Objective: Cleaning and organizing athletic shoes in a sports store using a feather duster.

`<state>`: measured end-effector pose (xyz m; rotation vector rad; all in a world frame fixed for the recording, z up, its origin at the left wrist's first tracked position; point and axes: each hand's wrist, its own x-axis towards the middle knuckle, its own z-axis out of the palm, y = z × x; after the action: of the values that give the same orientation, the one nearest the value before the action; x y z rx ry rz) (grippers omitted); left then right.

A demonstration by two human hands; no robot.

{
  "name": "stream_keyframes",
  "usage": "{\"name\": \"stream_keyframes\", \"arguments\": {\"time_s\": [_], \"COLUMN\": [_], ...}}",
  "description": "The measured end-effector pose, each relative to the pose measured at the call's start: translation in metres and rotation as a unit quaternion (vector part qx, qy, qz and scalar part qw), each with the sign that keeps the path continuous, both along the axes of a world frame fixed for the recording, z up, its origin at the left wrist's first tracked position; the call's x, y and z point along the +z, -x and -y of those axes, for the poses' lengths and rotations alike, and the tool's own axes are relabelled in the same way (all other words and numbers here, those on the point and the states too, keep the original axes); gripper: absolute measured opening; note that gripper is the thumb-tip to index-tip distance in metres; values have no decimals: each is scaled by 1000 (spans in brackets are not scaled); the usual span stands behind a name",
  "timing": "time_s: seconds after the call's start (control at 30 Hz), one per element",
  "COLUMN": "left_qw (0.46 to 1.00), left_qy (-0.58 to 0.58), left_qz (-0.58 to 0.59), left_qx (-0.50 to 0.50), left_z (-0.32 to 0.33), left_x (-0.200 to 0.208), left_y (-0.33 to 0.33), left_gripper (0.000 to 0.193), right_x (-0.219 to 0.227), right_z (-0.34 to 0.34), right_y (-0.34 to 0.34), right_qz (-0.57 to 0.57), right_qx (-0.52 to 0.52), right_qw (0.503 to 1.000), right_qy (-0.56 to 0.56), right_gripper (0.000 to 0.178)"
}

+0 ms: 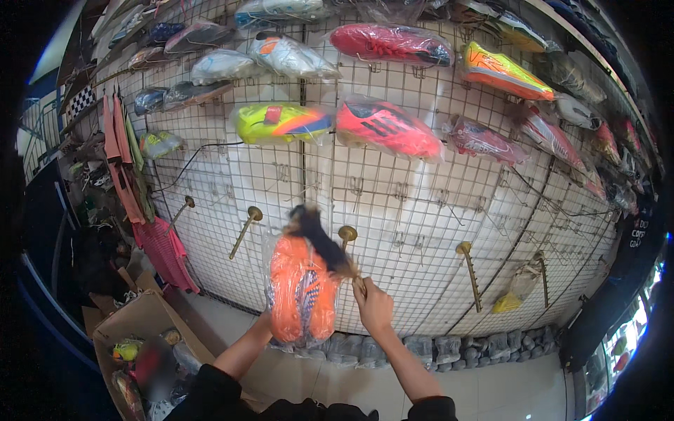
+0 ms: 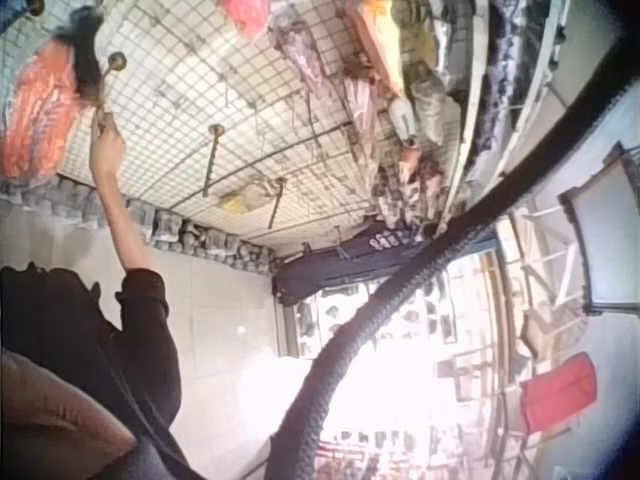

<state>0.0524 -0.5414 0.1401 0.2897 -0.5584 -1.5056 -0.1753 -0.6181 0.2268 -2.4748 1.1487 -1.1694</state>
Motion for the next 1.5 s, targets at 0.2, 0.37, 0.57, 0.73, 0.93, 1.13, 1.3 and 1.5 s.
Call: {"name": "stream_keyframes", "arguments": {"time_s": [0.2,0.37,0.57,0.73,0.93,1.13,1.3,1.5], "left_qw": [1000,999,999,998,997,944,958,967], "left_qy": [-12,-15,-20,-30,-42,125,138,151], "left_qz": [8,14,24,35,47,-248,-218,-187], "left_qx": [12,26,34,34,39,-176,-130,-84], "left_z": [-1,-10,-7,4,2,7,7,16], "left_x": [5,2,12,8,-8,-2,14,39], "left_y": [0,-11,-19,5,30,29,22,21], "left_gripper": [70,69,69,69,69,74,74,73], "right_x": [-38,-84,-82,-39,6,-5,-5,-28], "right_z": [10,-33,-28,5,3,-21,-13,-24], "right_y": [-2,34,62,38,22,40,78,84], "right_qz": [30,49,53,53,53,6,-86,0], "right_qx": [-8,89,127,50,101,210,292,280], "right_qw": [991,975,987,997,989,964,927,935], "right_qy": [-132,-199,-84,34,-91,-163,-217,-219], "right_gripper": [33,24,18,21,25,26,26,24]}}
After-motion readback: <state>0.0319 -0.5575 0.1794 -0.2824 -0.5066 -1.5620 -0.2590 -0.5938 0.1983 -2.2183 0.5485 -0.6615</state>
